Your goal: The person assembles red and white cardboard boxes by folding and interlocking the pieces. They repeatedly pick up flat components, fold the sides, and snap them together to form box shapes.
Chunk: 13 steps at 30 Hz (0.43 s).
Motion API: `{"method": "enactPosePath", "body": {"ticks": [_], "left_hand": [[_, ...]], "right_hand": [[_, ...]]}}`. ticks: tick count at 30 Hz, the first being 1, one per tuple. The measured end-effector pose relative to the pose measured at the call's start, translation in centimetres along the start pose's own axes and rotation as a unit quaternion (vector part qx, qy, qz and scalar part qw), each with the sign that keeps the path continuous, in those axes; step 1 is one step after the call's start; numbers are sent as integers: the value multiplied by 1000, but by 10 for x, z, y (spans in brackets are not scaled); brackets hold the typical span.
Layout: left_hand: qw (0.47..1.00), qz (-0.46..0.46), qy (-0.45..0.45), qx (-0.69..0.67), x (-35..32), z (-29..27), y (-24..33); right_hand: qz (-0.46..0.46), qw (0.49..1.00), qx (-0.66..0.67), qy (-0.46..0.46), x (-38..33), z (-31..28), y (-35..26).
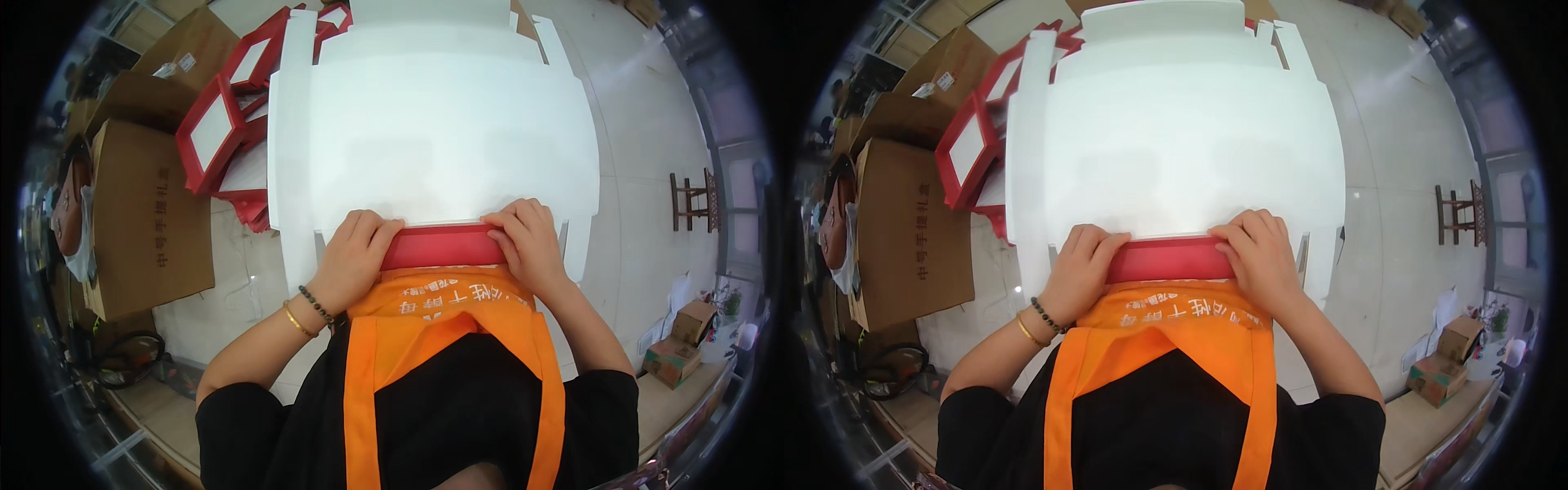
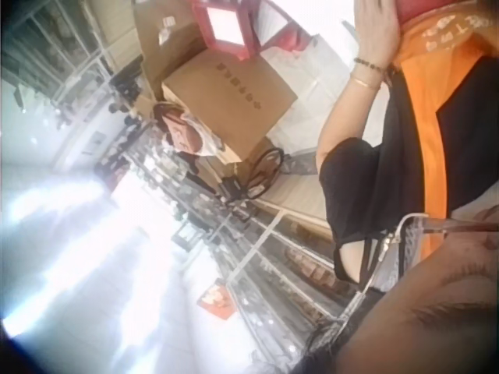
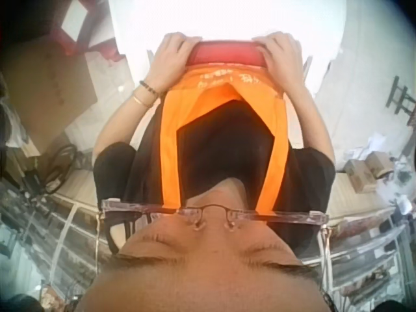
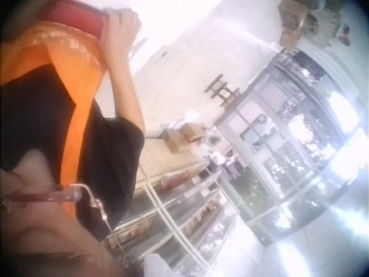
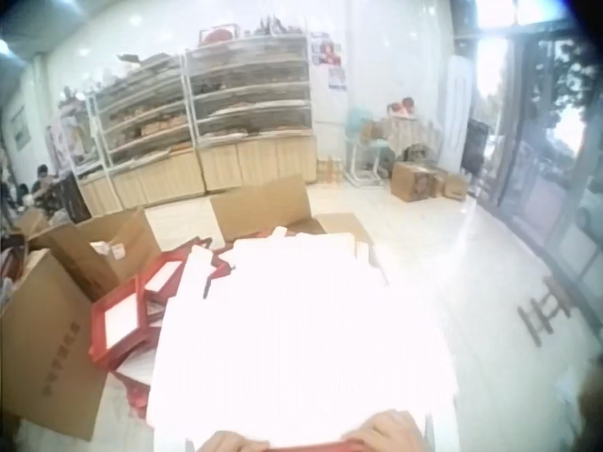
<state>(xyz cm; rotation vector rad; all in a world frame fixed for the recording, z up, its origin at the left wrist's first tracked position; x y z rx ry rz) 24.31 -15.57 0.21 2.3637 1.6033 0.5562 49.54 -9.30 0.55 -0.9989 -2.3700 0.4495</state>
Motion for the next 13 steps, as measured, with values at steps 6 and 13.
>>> {"method": "enactPosePath", "body": {"ticks": [6,13], "left_hand": [[997,66,20,21,-10,-1,10],[998,60,-34,1,-27,12,7]], "right_hand": [[-109,987,-104,57,-26,6,-15],[-87,991,-85,50,-46,24,-7]]}}
Point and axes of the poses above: each hand's wrist, its own x-axis towards the middle knuckle, its own z-axis out of the palm, y = z × x, the point moved 6 cm from there along x, towards the middle knuckle, and after that the axes turned 4 degrees about -z, right-handed, at the moved point
